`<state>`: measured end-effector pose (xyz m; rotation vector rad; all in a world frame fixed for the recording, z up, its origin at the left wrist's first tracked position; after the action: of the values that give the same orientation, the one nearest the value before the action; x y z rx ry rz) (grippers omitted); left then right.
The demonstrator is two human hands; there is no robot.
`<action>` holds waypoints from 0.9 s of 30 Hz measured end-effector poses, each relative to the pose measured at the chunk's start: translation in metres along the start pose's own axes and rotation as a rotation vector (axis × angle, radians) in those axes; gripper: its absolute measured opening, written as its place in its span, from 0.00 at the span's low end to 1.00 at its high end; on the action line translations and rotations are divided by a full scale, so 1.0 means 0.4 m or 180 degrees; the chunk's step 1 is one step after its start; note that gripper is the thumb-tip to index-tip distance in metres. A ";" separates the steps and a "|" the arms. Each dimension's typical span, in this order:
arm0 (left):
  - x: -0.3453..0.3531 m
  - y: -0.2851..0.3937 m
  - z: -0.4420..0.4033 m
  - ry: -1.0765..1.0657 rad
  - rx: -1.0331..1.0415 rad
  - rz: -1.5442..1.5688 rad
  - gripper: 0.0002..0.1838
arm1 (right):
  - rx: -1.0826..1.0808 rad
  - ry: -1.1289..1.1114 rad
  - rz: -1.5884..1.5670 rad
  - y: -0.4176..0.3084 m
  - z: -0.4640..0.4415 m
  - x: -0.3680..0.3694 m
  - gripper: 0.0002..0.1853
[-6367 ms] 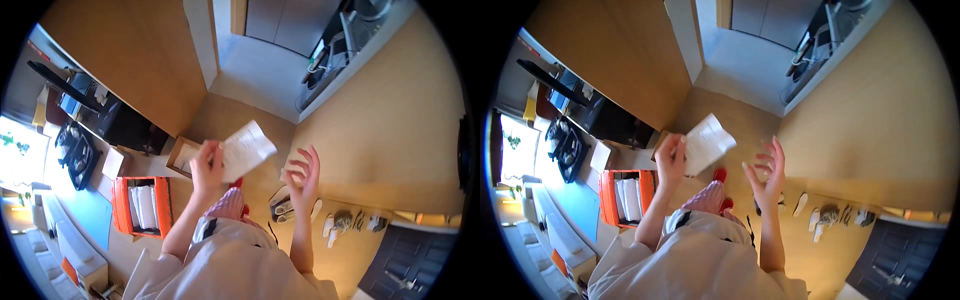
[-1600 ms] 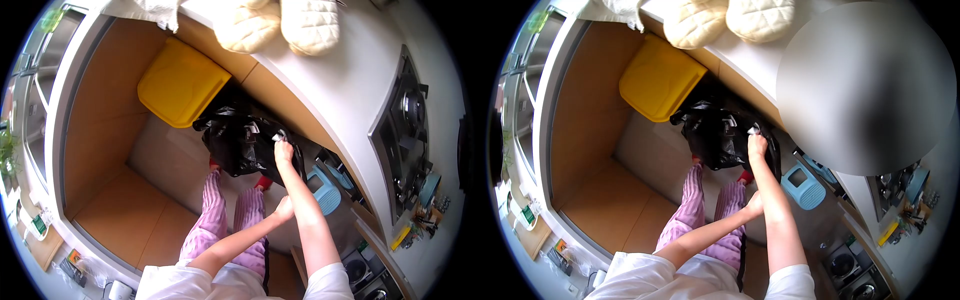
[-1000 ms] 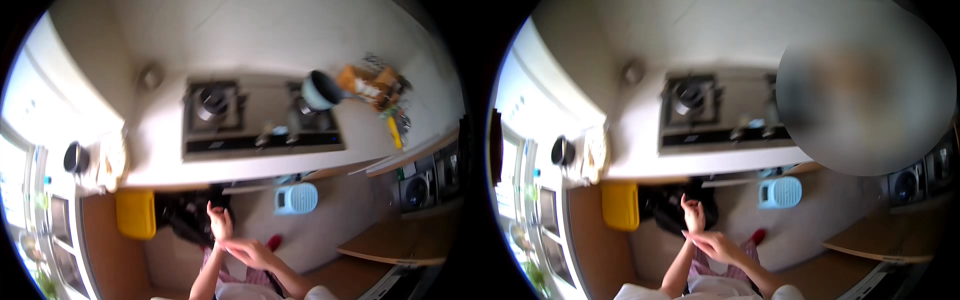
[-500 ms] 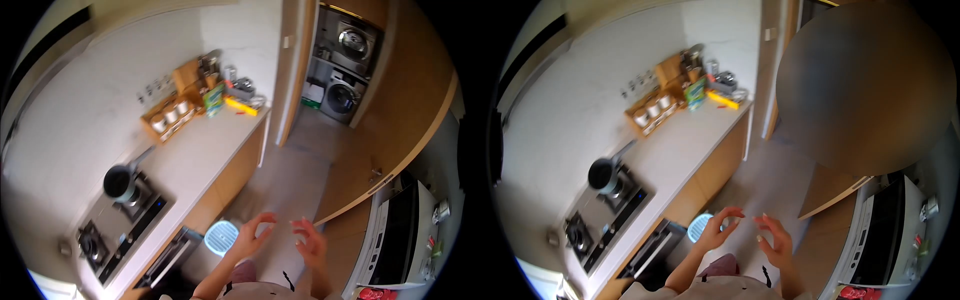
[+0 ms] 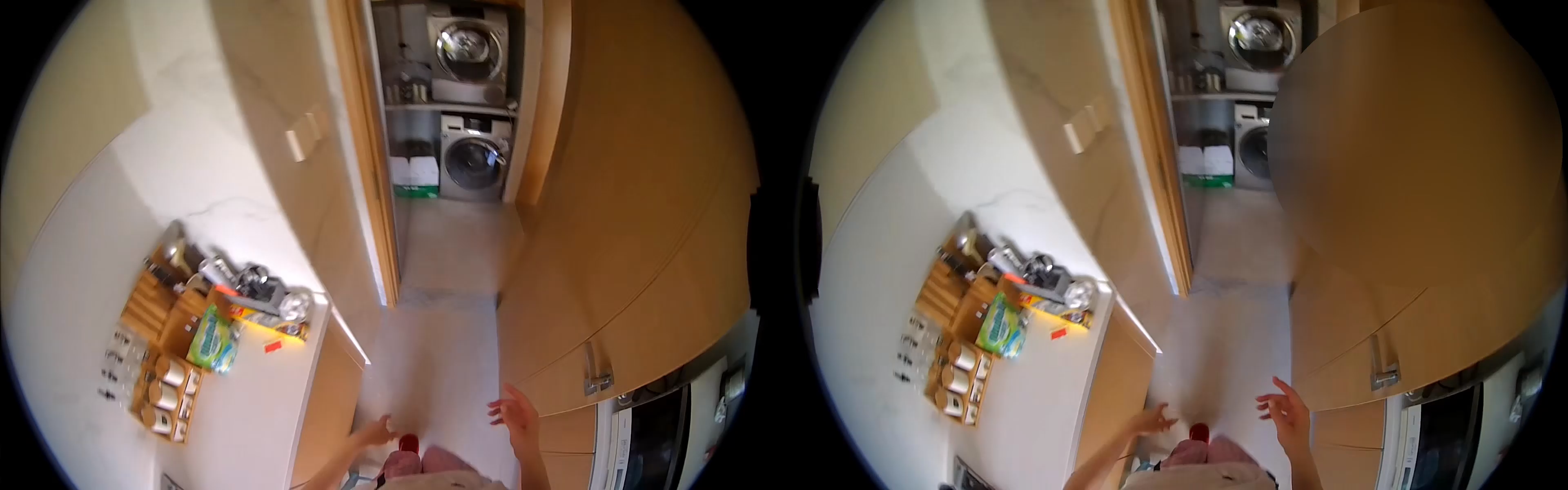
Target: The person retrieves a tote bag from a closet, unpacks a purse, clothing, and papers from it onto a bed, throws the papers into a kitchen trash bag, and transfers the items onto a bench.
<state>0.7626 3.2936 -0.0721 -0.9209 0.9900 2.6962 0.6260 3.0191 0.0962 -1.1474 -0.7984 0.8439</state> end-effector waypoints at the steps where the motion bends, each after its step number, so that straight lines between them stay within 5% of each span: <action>1: -0.077 0.033 -0.045 0.0212 0.0324 0.0015 0.35 | -0.0028 -0.0019 -0.0078 -0.027 -0.045 0.008 0.22; 4: -0.349 0.252 -0.173 0.1015 0.1791 0.0721 0.32 | -0.0132 0.0364 -0.0052 -0.046 -0.209 0.002 0.19; 6: -0.774 0.491 -0.423 0.1471 0.2285 0.0880 0.22 | -0.0216 0.0852 0.0259 -0.168 -0.675 0.024 0.15; 7: -0.831 0.562 -0.450 0.1422 0.2363 0.0809 0.22 | -0.0267 0.0938 0.0207 -0.190 -0.757 0.009 0.15; 9: -0.920 0.649 -0.415 0.2400 0.4253 0.0330 0.14 | -0.0961 0.1026 0.0620 -0.244 -0.846 0.042 0.16; 10: -0.956 0.677 -0.437 0.2592 0.4568 0.0364 0.06 | -0.1082 0.0924 0.0757 -0.277 -0.915 0.040 0.18; 14: -1.232 0.824 -0.728 0.2896 0.4274 -0.0575 0.10 | -0.1180 0.0933 0.0920 -0.511 -1.283 -0.036 0.25; 17: -1.367 0.789 -0.933 0.2958 0.3875 -0.0032 0.12 | -0.1569 0.1063 0.0840 -0.643 -1.509 -0.095 0.32; 20: -1.464 0.876 -1.070 0.3667 0.3650 -0.0657 0.04 | -0.2422 0.1991 0.1981 -0.695 -1.784 -0.236 0.34; 21: -1.514 0.887 -1.103 0.3960 0.3745 -0.0785 0.03 | -0.2384 0.2034 0.2016 -0.712 -1.909 -0.272 0.34; 22: -1.577 0.911 -1.163 0.3830 0.3763 -0.0756 0.03 | -0.1511 0.1613 0.0925 -0.690 -2.027 -0.307 0.32; 23: -1.653 0.967 -1.250 0.3555 0.4476 -0.0718 0.06 | -0.0775 0.1209 -0.0179 -0.689 -2.170 -0.360 0.31; 24: -1.701 1.020 -1.329 0.3238 0.5175 -0.0667 0.09 | -0.0728 0.1235 -0.0059 -0.671 -2.273 -0.428 0.26; 26: -1.892 1.384 -1.534 0.3226 0.5036 -0.0685 0.12 | -0.0557 0.1189 0.0766 -0.625 -2.380 -0.489 0.23; 27: -1.999 1.526 -1.676 0.2870 0.5120 -0.0315 0.11 | -0.0728 0.1040 0.0445 -0.789 -2.424 -0.491 0.22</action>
<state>1.5542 2.4719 0.3269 -1.4334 2.3679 0.5408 1.4300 2.3659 0.1672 -1.5131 -0.5573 0.6659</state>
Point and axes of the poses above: each hand's wrist, its own z-axis away from the middle knuckle, its own x-axis out of the palm, y = z × x, the point moved 2 cm from there along -z, towards the middle knuckle, and after that the axes turned 10 degrees about x, right-handed, at the moved point
